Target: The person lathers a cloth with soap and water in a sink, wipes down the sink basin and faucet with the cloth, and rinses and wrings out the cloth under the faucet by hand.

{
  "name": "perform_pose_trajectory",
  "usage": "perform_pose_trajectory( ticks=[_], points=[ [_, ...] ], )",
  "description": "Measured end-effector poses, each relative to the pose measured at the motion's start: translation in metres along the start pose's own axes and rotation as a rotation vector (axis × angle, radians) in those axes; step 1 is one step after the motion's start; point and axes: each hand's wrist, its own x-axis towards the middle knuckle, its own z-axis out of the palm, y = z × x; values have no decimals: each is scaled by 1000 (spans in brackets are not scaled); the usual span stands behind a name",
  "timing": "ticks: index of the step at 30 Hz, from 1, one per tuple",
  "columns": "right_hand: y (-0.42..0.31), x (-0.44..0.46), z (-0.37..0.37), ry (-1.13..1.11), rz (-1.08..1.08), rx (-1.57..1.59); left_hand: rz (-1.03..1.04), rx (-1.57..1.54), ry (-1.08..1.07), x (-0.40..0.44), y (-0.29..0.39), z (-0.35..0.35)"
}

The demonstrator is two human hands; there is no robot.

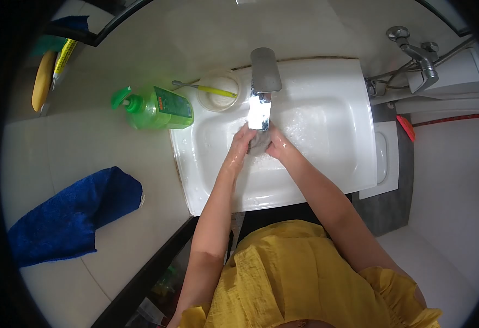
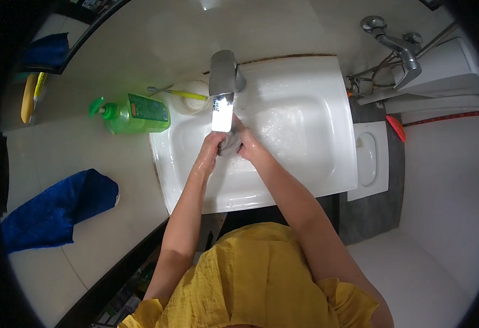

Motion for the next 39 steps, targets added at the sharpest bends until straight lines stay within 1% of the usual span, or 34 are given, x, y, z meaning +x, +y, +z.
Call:
perform_pose_trajectory(
  ticks=[1,3,4,6,7,10,11,14,16,17,18,19,20,22,23,25,26,27,28,30,31,32,34,35,36,38,39],
  points=[
    [0,1,1,14,-55,-46,-43,38,117,-2,1,1],
    [2,-1,5,9,-308,-559,-124,117,349,-9,5,4],
    [4,-2,8,8,-434,-814,-225,-210,183,-13,8,3],
    [25,-25,20,12,-809,-1432,-413,-858,-172,-18,13,-3],
    [39,-29,19,-76,-940,-1363,-459,-925,-139,-13,12,-5],
    [46,-67,31,-300,-1308,-1496,-363,-960,-315,0,-12,-7],
    [40,-76,37,-304,-1253,-1570,-289,-961,-270,2,-21,1],
    [33,-28,7,-75,-1067,-1286,-86,-876,56,14,-56,12],
    [0,-26,20,275,-541,-824,-109,-699,216,8,-25,27],
    [1,-16,13,246,-463,-591,-121,-608,293,2,-5,34],
    [10,-3,1,214,-380,-357,-94,-495,276,-6,13,40],
    [9,-3,4,179,-294,-127,-66,-385,262,-14,31,44],
    [6,-6,4,94,-139,-34,-37,-277,248,-17,39,46],
    [-19,-43,33,-70,170,151,164,-147,175,-20,36,35],
    [-18,-41,33,-69,189,64,265,-80,138,-20,33,27],
    [-16,-29,31,-68,225,-110,492,377,291,-13,10,8],
    [-15,-21,28,-68,16,-352,601,609,367,-9,-3,-2],
    [-15,-15,28,-66,-196,-591,408,529,259,-16,-4,-7],
    [-14,-11,27,-63,-414,-826,213,257,172,-20,-6,-9],
    [-15,-16,30,-126,-576,-1281,-181,-286,-4,-28,-7,-11],
    [-16,-22,33,-257,-740,-1439,-246,-530,-110,-32,3,-7],
    [-17,-28,36,-374,-930,-1571,-287,-671,-106,-35,12,-3],
    [-24,-40,36,-823,-1492,-1612,-366,-952,-107,-33,27,5],
    [-28,-45,36,-991,-1462,-1734,-308,-984,-224,-28,29,13],
    [-31,-48,37,-988,-1495,-1698,-250,-1014,-342,-24,30,23],
    [-34,-52,36,-980,-1564,-1622,-54,-755,-317,-6,22,34],
    [-34,-52,32,-869,-1398,-1715,78,-469,-172,9,4,36]
  ],
)
